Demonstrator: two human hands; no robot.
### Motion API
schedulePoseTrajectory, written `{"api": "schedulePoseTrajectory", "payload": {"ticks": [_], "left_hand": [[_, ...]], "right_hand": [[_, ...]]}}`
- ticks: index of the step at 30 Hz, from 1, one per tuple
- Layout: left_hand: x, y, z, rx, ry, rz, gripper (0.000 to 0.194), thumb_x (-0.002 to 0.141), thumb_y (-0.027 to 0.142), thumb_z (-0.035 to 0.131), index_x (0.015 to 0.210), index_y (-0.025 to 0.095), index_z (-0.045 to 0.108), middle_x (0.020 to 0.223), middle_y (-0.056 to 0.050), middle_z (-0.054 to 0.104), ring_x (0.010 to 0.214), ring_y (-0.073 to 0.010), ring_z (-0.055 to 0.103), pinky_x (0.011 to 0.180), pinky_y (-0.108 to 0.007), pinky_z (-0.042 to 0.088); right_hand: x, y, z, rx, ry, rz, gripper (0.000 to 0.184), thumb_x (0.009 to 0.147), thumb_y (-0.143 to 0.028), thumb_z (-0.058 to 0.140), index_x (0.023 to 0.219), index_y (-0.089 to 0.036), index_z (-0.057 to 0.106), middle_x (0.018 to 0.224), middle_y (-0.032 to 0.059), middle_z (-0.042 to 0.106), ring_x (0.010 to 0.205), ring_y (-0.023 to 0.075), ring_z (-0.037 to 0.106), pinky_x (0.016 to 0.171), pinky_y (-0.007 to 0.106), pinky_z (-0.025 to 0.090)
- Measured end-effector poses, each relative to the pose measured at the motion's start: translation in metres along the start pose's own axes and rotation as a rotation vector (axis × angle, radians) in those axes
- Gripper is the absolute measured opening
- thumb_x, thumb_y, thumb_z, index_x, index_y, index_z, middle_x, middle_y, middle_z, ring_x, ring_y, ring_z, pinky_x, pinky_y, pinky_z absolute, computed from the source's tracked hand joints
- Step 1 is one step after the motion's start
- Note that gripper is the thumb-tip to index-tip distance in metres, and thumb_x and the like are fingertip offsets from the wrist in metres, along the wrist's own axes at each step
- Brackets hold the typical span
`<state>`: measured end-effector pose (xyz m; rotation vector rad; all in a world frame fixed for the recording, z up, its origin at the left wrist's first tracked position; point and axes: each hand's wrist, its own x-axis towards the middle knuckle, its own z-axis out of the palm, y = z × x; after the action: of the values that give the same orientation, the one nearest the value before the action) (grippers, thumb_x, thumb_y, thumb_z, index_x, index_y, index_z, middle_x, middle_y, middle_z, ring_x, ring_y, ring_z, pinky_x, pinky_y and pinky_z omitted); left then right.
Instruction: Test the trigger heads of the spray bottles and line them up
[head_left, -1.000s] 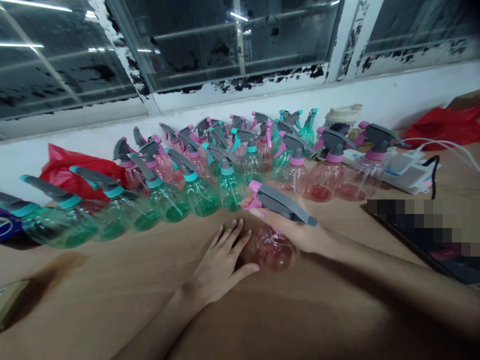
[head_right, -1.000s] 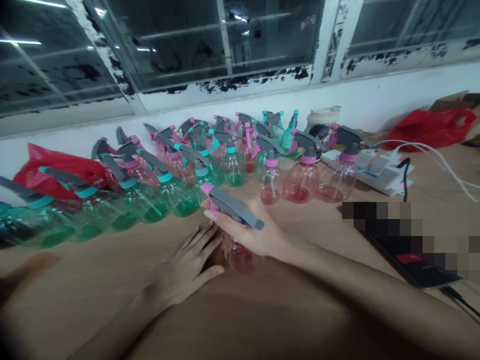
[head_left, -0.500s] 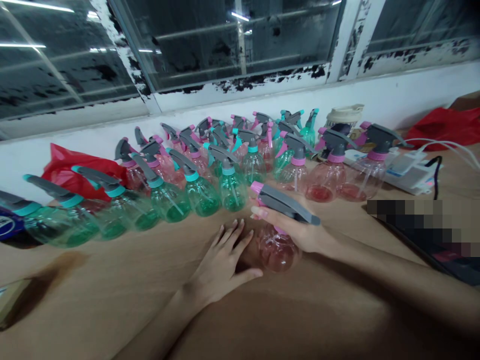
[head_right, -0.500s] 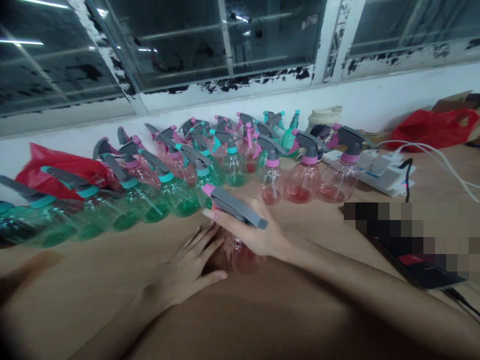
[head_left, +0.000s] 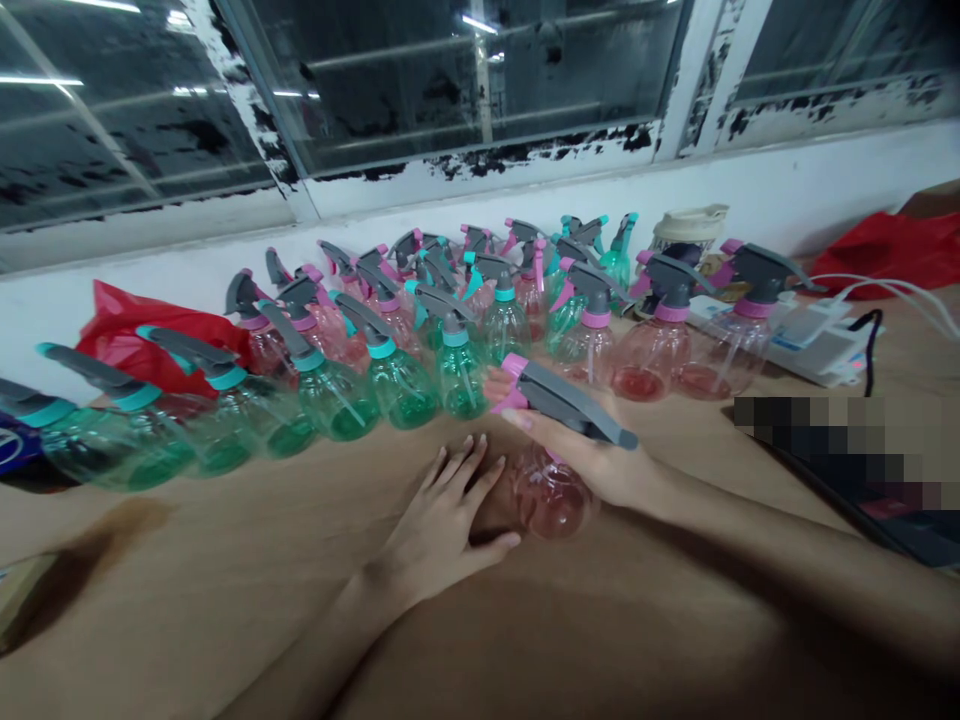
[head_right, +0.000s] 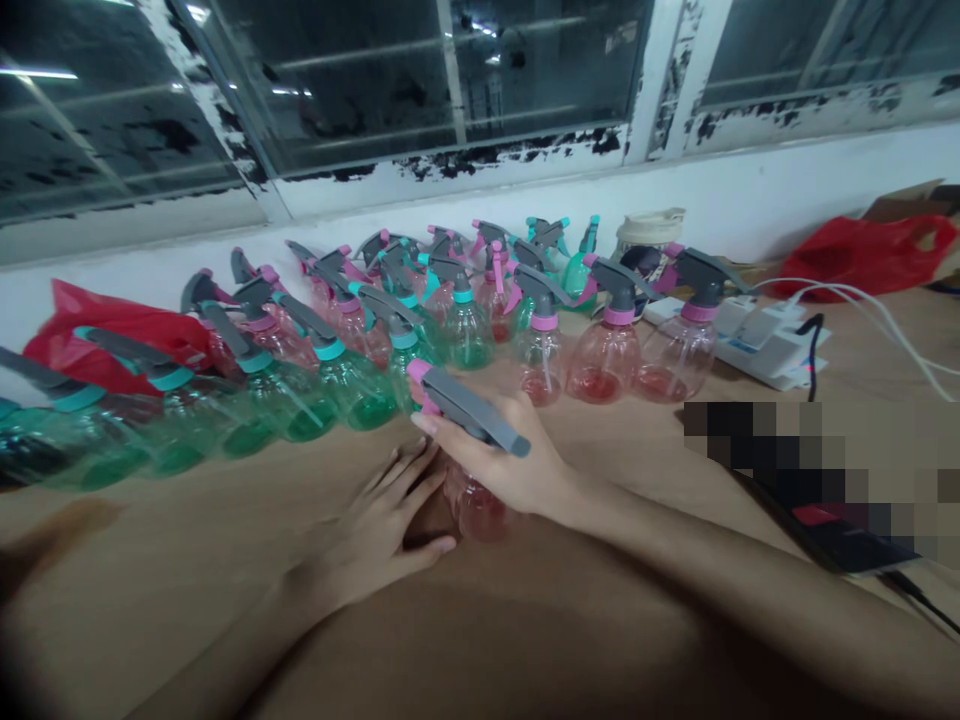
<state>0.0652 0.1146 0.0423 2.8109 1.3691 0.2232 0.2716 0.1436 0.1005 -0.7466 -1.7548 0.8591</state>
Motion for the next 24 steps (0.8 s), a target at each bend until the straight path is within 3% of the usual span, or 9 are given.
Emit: {"api": "schedulePoseTrajectory", "payload": {"ticks": [9,17,24], "left_hand": [[-0.0023,-0.0017,0.003,0.046,0.001,0.019,0.074,0.084,0.063,0.048,0.14,0.016,0.036,0.15,-0.014,0.029,0.14,-0.0299,0.019,0.113,-0.05,0.017],[-0.0011,0.0001,0.0001,0.05,-0.001,0.018,0.074,0.084,0.062,0.049,0.139,0.014,0.039,0.149,-0.015,0.031,0.139,-0.0305,0.021,0.112,-0.051,0.019],[-0.0008,0.0005,-0.0013,0.072,-0.012,0.015,0.074,0.084,0.064,0.048,0.139,0.014,0.039,0.149,-0.016,0.031,0.139,-0.0299,0.022,0.112,-0.05,0.02]], "right_hand": [[0.0019,-0.0006,-0.0017,-0.025,-0.008,-0.029,0.013,0.084,-0.035,0.059,0.085,-0.023,0.064,0.073,-0.0012,0.058,0.069,0.0148,0.056,0.068,0.029,0.047],[0.0048,-0.0021,-0.002,0.08,-0.036,-0.063,0.007,0.083,-0.03,0.06,0.086,-0.023,0.06,0.084,-0.0011,0.062,0.076,0.014,0.059,0.071,0.029,0.047],[0.006,0.0,-0.002,0.031,-0.02,-0.056,0.009,0.083,-0.03,0.061,0.083,-0.021,0.059,0.074,-0.0031,0.058,0.066,0.0119,0.054,0.067,0.028,0.044]]}}
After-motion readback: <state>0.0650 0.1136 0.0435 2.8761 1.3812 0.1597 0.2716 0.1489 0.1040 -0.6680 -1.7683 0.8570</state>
